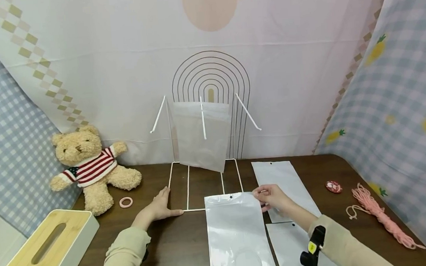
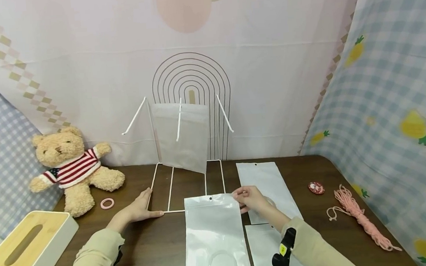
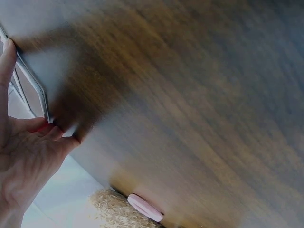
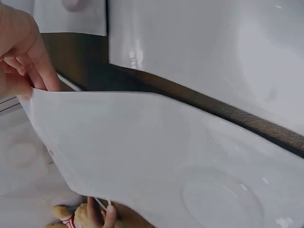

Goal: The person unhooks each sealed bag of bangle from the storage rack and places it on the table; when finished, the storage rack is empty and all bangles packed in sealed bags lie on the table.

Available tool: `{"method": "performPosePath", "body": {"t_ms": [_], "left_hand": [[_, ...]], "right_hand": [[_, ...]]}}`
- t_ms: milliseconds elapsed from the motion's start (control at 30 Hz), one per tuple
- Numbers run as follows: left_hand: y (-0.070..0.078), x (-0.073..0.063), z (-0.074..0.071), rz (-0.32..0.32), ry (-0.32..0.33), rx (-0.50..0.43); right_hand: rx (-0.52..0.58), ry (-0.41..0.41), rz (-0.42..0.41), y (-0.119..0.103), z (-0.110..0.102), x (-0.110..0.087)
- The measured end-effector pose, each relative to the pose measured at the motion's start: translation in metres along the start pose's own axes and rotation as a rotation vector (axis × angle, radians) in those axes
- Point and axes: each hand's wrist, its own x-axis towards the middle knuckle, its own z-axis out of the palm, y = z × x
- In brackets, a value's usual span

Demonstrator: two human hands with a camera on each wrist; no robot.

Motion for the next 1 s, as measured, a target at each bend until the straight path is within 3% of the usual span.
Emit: {"method": "performPosePath", "body": {"t_ms": [167,267,567,667,1000], "left_hand": [[0.001,0.000,-0.001,0.001,0.003,-0.004],[0.001,0.000,-0.001,0.003,-0.001,-0.002],[-0.002,0.002,0.001,0.003,-0.005,0.000],[-0.003,0.002,0.000,0.003,-0.003,-0.001],[-0.001,0.001,0.001,0.003,-0.006,-0.006]], "right_hand": [[-0.027,-0.028,0.050,0.014,0.008,-0.002],[-0.083,-0.024,0.036,0.018,0.010,-0.004],[-0.382,-0.033,-0.215,0.019,0.007,-0.009],[-0.480,-0.042,-0.262,0.018,0.006,-0.009],[-0.569,-0.016,-0.223,0.013,0.013,-0.006]]}}
